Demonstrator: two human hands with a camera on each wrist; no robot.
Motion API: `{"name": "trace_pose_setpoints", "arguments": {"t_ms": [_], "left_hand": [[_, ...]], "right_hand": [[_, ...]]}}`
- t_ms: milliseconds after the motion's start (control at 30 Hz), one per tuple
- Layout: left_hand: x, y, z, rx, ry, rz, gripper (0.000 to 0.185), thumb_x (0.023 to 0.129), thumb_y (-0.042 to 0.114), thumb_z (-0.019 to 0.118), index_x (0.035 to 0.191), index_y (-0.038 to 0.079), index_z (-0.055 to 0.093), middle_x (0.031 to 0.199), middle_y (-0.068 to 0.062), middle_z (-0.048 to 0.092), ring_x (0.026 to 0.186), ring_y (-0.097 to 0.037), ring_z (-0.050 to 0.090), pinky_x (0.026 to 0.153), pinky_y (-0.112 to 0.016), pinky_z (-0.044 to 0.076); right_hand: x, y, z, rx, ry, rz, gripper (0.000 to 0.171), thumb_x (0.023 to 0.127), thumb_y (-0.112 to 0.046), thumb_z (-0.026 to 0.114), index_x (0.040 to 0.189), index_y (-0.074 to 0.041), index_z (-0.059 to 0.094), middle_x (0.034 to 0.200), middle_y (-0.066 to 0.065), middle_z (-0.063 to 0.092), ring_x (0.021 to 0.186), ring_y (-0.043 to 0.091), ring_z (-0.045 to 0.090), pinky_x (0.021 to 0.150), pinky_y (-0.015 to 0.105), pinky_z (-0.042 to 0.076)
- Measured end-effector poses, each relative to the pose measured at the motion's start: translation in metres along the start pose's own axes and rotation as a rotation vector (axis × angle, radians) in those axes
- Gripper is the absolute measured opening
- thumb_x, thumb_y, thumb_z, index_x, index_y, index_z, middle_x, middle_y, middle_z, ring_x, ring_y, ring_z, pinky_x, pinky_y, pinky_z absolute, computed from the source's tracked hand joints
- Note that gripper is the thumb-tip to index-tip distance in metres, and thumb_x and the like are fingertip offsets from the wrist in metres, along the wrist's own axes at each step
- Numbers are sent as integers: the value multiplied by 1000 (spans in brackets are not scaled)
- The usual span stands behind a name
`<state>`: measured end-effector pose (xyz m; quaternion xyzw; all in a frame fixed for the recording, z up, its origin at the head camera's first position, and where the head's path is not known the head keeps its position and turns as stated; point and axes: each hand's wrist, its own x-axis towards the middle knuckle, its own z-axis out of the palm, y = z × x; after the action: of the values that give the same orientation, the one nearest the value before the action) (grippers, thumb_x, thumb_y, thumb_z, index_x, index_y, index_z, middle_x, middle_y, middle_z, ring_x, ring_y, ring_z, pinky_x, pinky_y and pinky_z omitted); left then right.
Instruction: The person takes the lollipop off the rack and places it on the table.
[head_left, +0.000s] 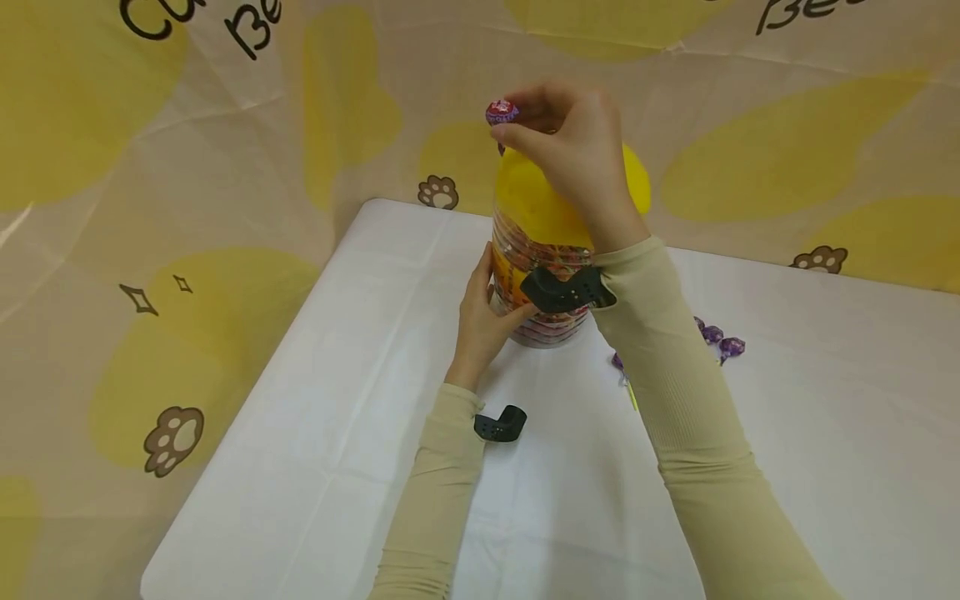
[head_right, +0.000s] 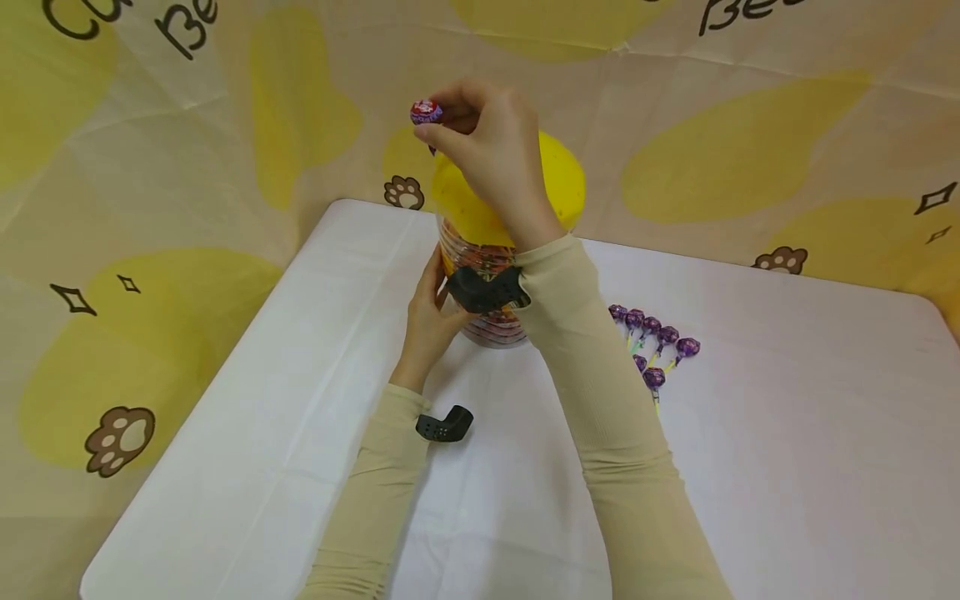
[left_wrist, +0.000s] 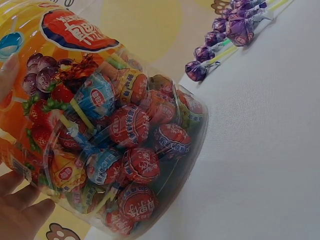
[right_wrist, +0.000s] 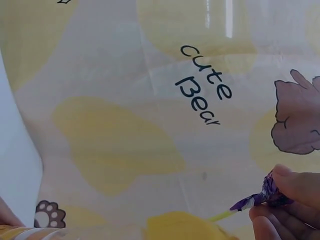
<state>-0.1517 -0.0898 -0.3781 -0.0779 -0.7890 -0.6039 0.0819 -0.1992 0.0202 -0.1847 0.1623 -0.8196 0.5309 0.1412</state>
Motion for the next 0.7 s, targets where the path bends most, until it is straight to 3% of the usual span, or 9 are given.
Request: {"name": "trace_pose_setpoints", "arguments": {"t_ms": [333, 700], "left_hand": [[-6, -2, -3, 25, 5, 2, 95, 79, 18, 78, 152, 11, 17, 153, -8, 25, 138, -22, 28, 112, -38, 29], [-2, 1, 0, 6, 5, 4, 94, 79, 18, 78, 152, 11, 18, 153, -8, 26, 138, -22, 27, 112, -39, 28]], "right_hand": [[-4, 2, 2, 106, 36, -30, 26, 83, -11, 73, 105, 0, 70, 98, 9, 70, 81, 15, 66, 82, 23, 54], [-2, 1, 0, 182, 82, -30, 26, 80, -9, 75, 104, 1, 71, 98, 10, 70, 83, 14, 67, 84, 23, 54]]}}
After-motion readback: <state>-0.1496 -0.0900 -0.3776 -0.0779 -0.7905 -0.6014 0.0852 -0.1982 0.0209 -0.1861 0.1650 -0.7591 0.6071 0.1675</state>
